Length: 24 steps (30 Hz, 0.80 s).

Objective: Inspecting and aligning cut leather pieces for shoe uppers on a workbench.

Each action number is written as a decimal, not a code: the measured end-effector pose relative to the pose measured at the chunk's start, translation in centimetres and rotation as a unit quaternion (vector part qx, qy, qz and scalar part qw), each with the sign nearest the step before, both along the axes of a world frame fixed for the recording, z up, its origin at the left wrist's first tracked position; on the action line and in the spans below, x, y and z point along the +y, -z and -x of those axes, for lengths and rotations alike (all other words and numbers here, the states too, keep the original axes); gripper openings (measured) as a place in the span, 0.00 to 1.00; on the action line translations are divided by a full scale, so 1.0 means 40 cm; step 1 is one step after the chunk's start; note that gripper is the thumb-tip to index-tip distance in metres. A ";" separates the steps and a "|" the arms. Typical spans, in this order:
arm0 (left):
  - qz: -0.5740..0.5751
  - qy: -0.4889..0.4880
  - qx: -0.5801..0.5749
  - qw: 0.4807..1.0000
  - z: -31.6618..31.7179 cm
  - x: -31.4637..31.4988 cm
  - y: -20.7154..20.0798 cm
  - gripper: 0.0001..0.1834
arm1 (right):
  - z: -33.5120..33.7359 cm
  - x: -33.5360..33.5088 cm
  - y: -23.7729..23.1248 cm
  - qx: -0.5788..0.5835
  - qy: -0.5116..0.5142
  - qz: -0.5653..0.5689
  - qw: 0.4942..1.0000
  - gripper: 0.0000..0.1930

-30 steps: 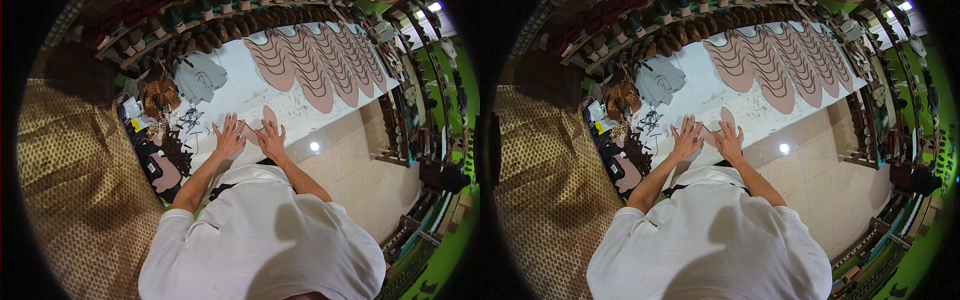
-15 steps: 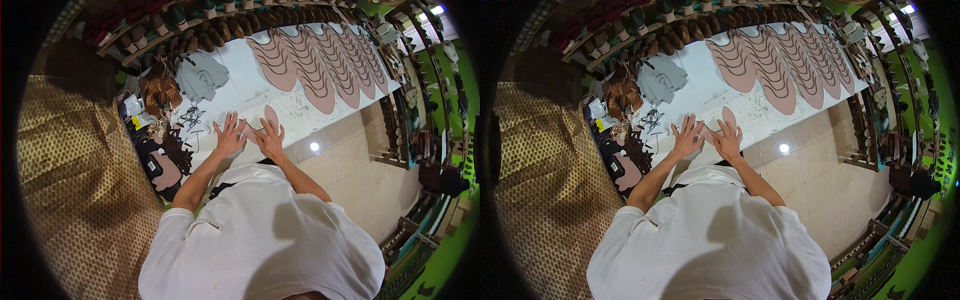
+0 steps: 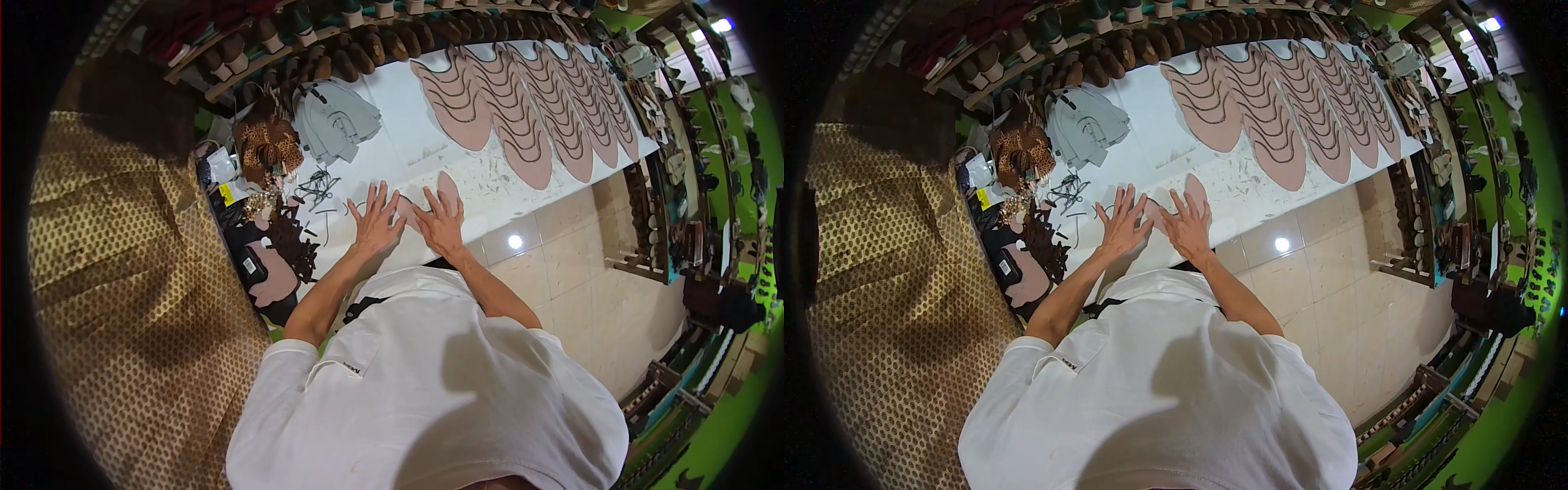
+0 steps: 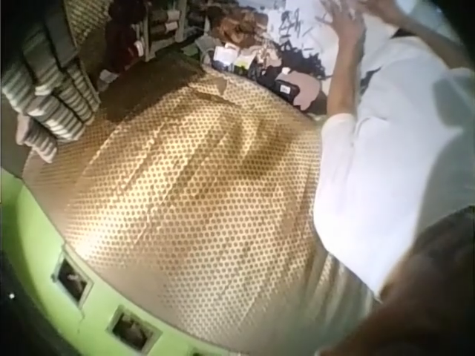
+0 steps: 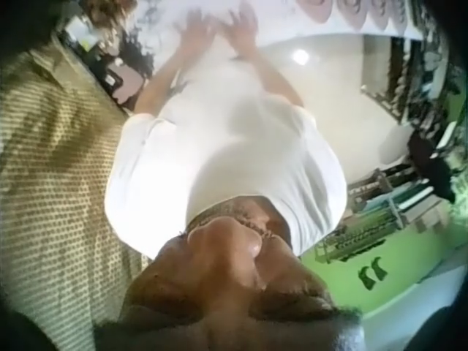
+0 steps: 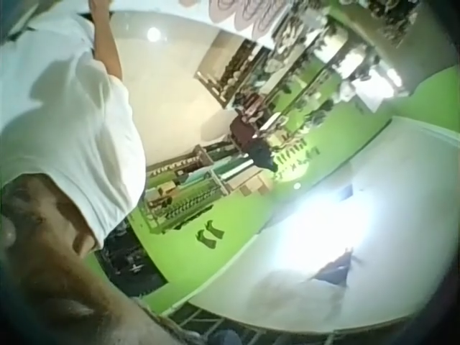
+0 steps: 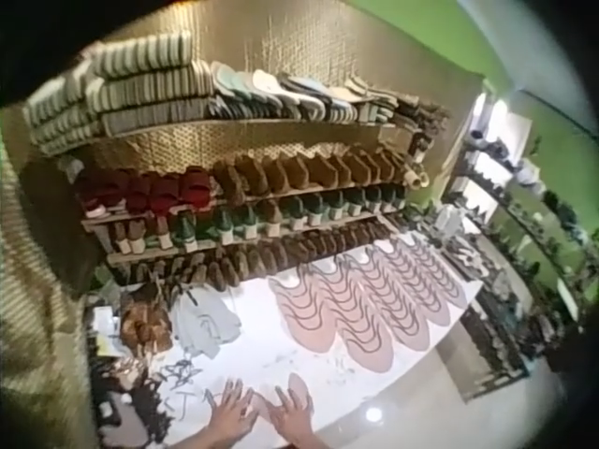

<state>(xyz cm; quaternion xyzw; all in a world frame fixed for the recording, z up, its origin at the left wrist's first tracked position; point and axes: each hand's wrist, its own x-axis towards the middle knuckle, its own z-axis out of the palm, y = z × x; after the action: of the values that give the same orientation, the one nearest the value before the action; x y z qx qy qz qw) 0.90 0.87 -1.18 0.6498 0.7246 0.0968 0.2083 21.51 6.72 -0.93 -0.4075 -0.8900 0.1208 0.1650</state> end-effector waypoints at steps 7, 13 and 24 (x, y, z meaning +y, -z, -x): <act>0.025 -0.010 0.013 1.000 0.002 0.006 -0.001 0.38 | 0.047 0.047 -0.032 -0.009 0.007 0.036 0.999 0.15; 0.016 -0.032 -0.039 0.999 0.004 -0.006 -0.022 0.36 | 0.070 0.061 -0.032 -0.030 -0.012 0.021 0.999 0.17; -0.154 -0.317 0.053 0.934 0.133 -0.243 0.009 0.19 | 0.086 0.021 -0.018 0.032 -0.052 0.047 0.997 0.14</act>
<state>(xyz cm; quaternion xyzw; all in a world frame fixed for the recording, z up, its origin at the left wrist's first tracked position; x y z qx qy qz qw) -4.42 -8.85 -1.55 0.4146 0.8792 0.2333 0.0256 18.09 7.56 -0.19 -0.3639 -0.8975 0.1840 0.1679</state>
